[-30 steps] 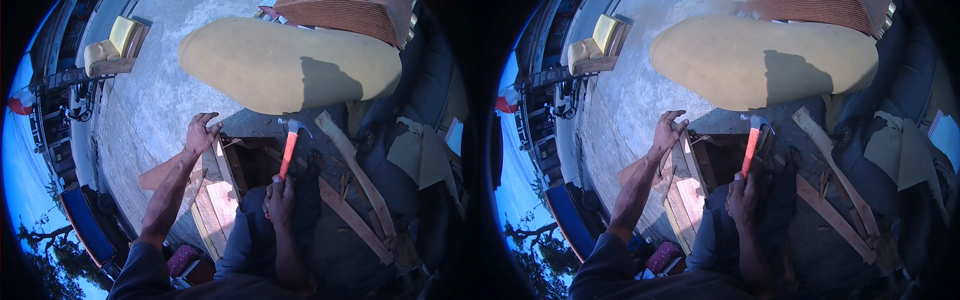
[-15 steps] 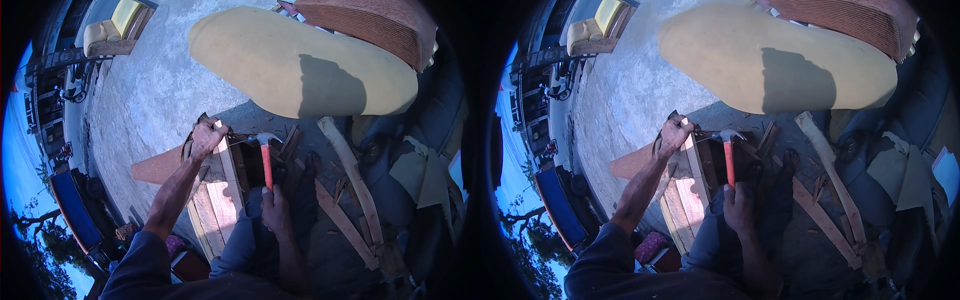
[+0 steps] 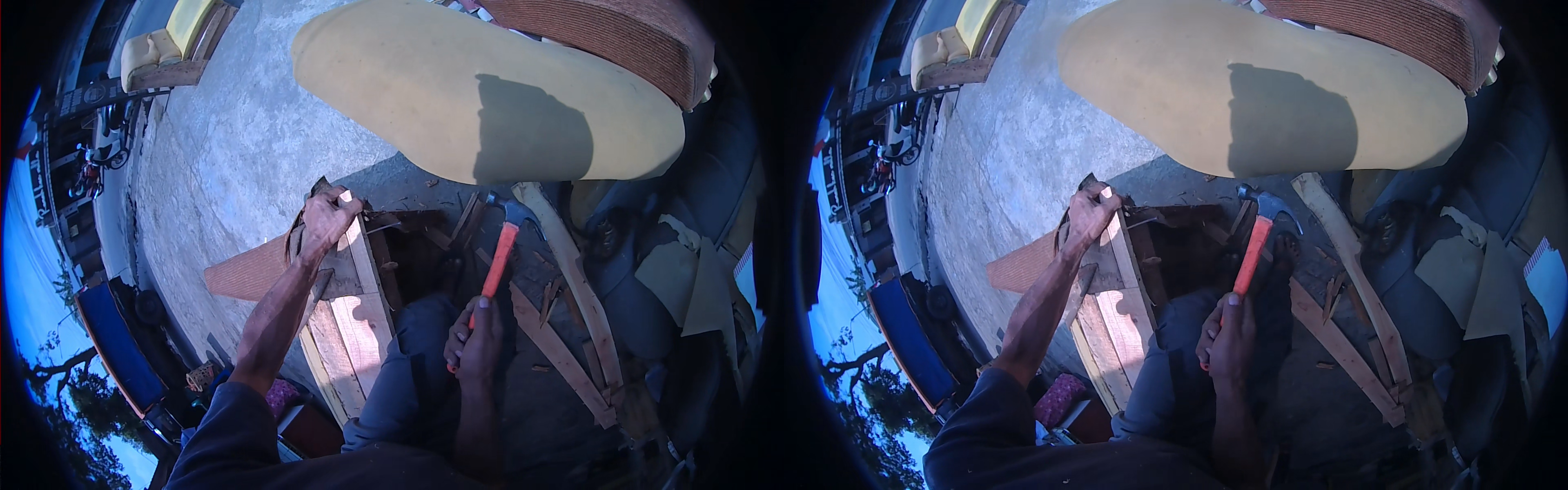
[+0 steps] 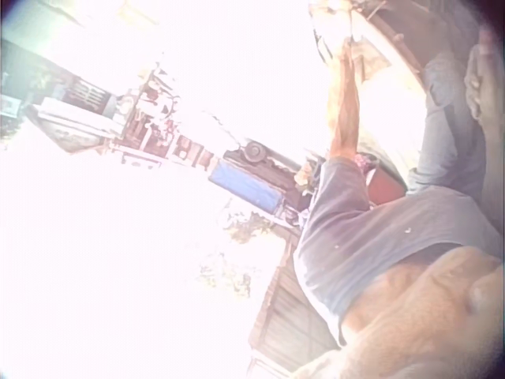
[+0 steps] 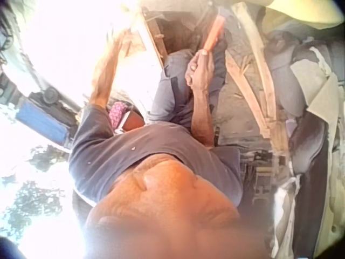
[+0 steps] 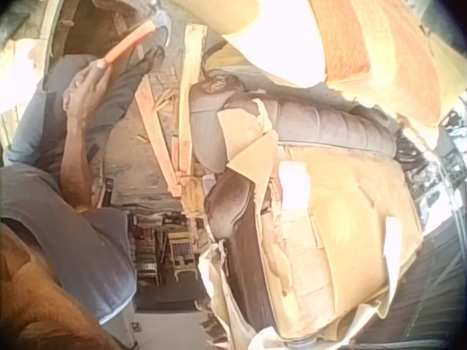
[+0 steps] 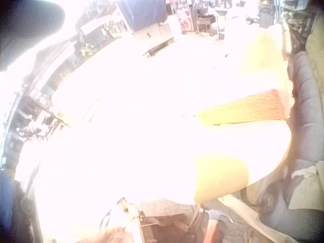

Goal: The person disassembles a wooden furniture frame by removing nails and separating planks. They use a hammer to pry and pull out nails from the joints, then separate the wooden pieces and place them aside on the floor.

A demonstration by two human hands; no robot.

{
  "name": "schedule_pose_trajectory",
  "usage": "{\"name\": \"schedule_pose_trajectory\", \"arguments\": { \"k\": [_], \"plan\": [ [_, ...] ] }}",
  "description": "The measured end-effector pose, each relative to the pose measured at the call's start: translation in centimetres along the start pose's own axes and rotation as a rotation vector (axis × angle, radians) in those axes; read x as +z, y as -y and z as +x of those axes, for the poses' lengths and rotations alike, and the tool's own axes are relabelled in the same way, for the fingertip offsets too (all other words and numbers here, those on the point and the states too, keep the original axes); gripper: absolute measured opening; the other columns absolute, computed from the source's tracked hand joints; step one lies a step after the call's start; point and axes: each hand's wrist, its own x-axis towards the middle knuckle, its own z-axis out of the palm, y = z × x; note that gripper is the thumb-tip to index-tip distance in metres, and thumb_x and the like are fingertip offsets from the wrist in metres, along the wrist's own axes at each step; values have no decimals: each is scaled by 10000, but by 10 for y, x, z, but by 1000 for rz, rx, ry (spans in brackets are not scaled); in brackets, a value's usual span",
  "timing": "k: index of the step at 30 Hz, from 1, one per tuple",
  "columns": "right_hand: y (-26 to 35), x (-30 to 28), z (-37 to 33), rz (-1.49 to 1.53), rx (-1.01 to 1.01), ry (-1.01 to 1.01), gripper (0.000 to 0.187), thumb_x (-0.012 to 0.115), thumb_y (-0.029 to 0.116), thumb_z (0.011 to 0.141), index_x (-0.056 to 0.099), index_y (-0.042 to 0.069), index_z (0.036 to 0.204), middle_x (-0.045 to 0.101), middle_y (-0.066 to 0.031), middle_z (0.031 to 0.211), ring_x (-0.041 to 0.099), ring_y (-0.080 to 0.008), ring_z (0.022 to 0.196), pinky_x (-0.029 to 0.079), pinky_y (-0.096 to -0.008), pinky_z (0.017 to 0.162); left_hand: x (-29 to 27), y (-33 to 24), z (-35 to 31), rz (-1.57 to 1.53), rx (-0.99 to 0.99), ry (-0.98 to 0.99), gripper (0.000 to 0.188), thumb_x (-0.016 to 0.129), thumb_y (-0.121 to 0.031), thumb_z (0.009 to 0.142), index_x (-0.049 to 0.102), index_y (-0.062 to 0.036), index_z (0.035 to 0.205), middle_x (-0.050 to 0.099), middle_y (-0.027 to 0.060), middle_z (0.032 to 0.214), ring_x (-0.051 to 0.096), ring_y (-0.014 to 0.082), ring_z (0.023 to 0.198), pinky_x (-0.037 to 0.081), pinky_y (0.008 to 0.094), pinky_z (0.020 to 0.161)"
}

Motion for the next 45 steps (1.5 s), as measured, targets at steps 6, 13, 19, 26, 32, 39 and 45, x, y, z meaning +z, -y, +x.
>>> {"name": "schedule_pose_trajectory", "arguments": {
  "k": [6,13,19,26,32,39,45],
  "plan": [
    [-34,-4,11,-663,-70,84,306,422,354,1062,459,83,924,416,7,623,384,-55,403,322,-248,352,6,10,4,42,2,-29,330,705,-288,734,746,-20,922,716,111,775,670,201,737,519,347,722],
    [-4,16,9,-138,-30,-227,325,399,373,1063,416,84,914,377,4,582,378,-104,377,337,-278,353,4,-2,4,20,1,19,324,695,-281,718,742,-23,908,699,102,734,664,205,708,510,341,707],
    [-2,-1,10,-14,84,-16,293,403,337,1067,417,102,893,384,19,571,383,-68,379,315,-259,331,6,15,0,23,-21,6,358,696,-301,718,740,-14,927,701,102,746,669,204,722,515,334,721],
    [6,-8,-1,-352,109,51,318,418,392,1061,447,117,903,379,22,579,381,-61,394,320,-239,328,3,12,10,8,-6,-23,367,694,-313,727,744,-18,940,712,117,783,667,207,742,514,339,735],
    [-24,11,2,-266,62,-94,333,432,413,1050,465,103,935,369,29,569,366,-80,372,317,-258,330,6,12,2,29,-19,-24,349,694,-301,718,745,-21,919,701,116,766,658,211,733,508,345,717],
    [-19,5,17,-84,180,10,322,390,396,1067,403,140,872,360,32,571,330,-59,367,283,-246,319,3,5,5,-31,-17,17,347,693,-317,722,731,-14,887,685,99,736,636,192,717,495,337,697],
    [8,-10,8,129,16,-14,344,366,426,1067,435,135,896,358,22,587,308,-66,357,273,-243,308,4,12,6,-21,-17,-13,341,700,-332,720,741,-35,883,678,82,720,632,190,709,491,338,689]
  ]
}}
